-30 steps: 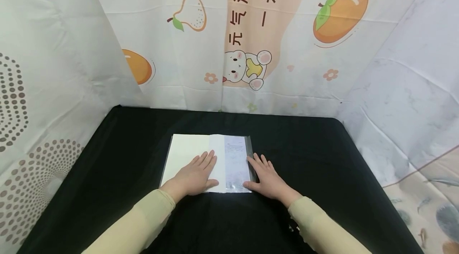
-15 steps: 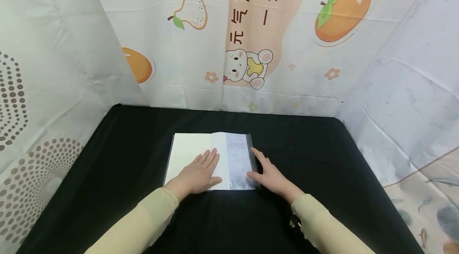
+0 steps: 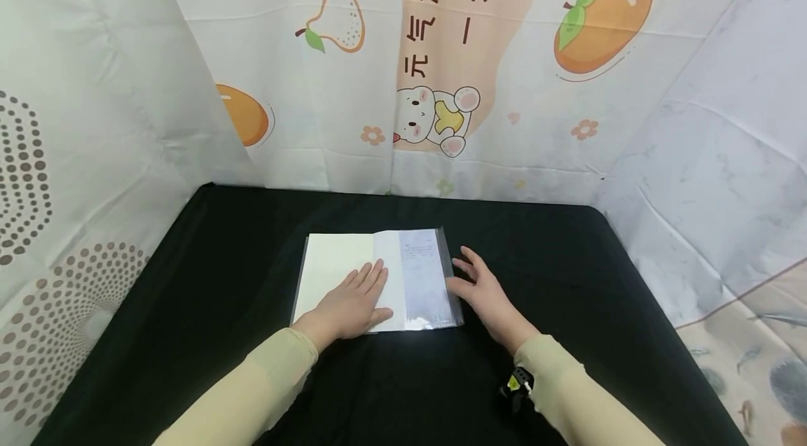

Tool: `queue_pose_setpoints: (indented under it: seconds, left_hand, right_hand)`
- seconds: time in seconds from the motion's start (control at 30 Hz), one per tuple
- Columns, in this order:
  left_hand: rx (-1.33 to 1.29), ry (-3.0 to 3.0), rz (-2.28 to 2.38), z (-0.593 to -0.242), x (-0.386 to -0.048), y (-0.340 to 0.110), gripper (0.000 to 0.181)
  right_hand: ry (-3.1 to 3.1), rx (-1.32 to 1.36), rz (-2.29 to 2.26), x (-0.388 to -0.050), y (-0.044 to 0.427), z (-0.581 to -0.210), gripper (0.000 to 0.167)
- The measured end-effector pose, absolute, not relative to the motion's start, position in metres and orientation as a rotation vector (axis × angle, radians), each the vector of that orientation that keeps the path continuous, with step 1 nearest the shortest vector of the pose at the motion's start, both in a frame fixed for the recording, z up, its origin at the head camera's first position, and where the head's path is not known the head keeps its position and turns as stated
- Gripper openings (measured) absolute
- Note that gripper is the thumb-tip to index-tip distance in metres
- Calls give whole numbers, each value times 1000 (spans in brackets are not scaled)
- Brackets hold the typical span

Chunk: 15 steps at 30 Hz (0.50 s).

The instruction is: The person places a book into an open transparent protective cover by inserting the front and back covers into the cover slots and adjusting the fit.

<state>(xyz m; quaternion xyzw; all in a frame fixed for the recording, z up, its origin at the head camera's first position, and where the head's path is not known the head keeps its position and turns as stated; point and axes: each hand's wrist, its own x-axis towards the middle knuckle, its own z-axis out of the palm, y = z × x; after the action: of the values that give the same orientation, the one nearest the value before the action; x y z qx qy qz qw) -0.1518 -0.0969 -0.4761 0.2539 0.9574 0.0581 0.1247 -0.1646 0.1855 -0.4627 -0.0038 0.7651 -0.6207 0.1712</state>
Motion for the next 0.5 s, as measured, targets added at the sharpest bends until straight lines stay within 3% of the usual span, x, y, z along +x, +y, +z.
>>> queue_pose_setpoints:
  seconds: [0.13, 0.33, 0.5]
  left_hand:
    - [732, 2778, 201, -476, -152, -96, 81]
    - [744, 2780, 233, -481, -154, -94, 81]
    - [742, 2777, 237, -480, -154, -91, 81]
  right_hand:
    - [2047, 69, -1859, -164, 184, -459, 79]
    - [2038, 73, -1845, -162, 178, -459, 45]
    - [2068, 100, -1832, -161, 179, -457, 34]
